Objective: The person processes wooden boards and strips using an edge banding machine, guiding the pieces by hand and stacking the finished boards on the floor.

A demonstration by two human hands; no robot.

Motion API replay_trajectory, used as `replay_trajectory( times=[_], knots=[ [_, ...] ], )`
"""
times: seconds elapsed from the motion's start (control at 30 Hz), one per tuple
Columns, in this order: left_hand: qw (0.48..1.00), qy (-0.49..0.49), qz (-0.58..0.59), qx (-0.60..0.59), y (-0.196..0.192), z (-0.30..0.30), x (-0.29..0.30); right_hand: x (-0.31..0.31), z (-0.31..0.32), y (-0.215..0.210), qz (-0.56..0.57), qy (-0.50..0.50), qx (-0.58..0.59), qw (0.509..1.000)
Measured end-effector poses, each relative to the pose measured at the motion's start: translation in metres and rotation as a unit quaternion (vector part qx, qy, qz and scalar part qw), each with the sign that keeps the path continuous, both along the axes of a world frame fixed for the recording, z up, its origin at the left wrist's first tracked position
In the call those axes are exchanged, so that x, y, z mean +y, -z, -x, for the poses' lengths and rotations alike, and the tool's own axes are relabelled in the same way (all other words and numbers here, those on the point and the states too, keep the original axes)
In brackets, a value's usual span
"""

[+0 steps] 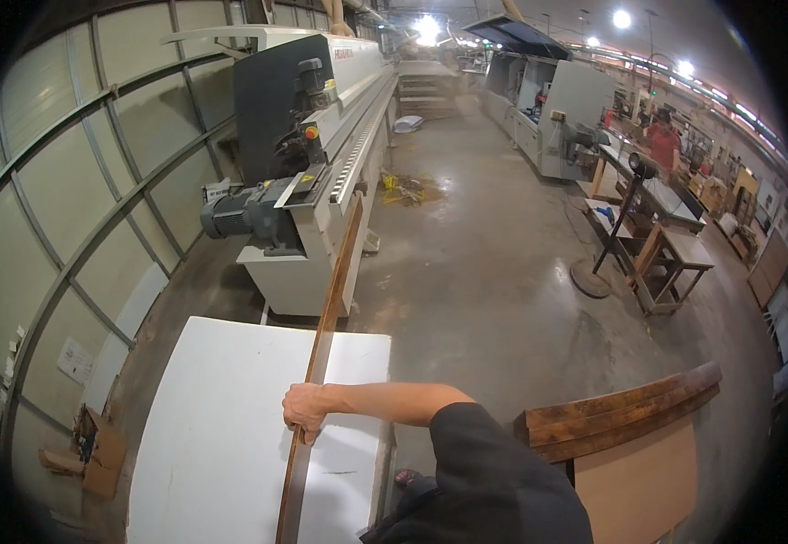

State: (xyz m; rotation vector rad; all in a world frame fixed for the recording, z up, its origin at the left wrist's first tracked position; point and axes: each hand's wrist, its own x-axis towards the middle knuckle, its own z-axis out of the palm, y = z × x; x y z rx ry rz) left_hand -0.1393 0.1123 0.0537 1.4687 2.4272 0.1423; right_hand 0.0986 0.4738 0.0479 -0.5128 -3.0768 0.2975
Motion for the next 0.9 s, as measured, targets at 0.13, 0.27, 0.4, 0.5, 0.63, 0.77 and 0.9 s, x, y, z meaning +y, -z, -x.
replay_trajectory(
  times=[0.13,0.27,0.4,0.5,0.63,0.77,0.9],
  knots=[
    [1.0,0.014,-0.017,0.018,0.007,0.003,-0.002,0.001,0.002,0.004,-0.007,0.006,-0.007,1.0],
    [1.0,-0.003,-0.005,-0.01,0.01,0.005,-0.003,0.001,0.002,0.004,-0.013,0.004,-0.008,1.0],
    [1.0,-0.005,0.0,-0.002,0.006,0.003,-0.003,0.0,0.002,0.002,-0.013,0.004,-0.019,1.0],
    [1.0,0.006,-0.009,0.008,-0.001,0.0,-0.003,-0.001,0.002,0.001,-0.011,0.006,-0.026,1.0],
    [1.0,0.007,-0.021,0.001,-0.011,-0.005,-0.006,-0.001,0.003,0.001,-0.004,0.009,-0.032,0.999],
    [0.999,0.013,-0.035,0.024,-0.014,-0.008,-0.004,0.0,0.002,0.001,-0.003,0.007,-0.03,1.0],
    [0.999,0.016,-0.041,0.026,-0.013,-0.007,-0.002,0.0,0.001,0.001,-0.004,0.008,-0.034,0.999]
  ],
)
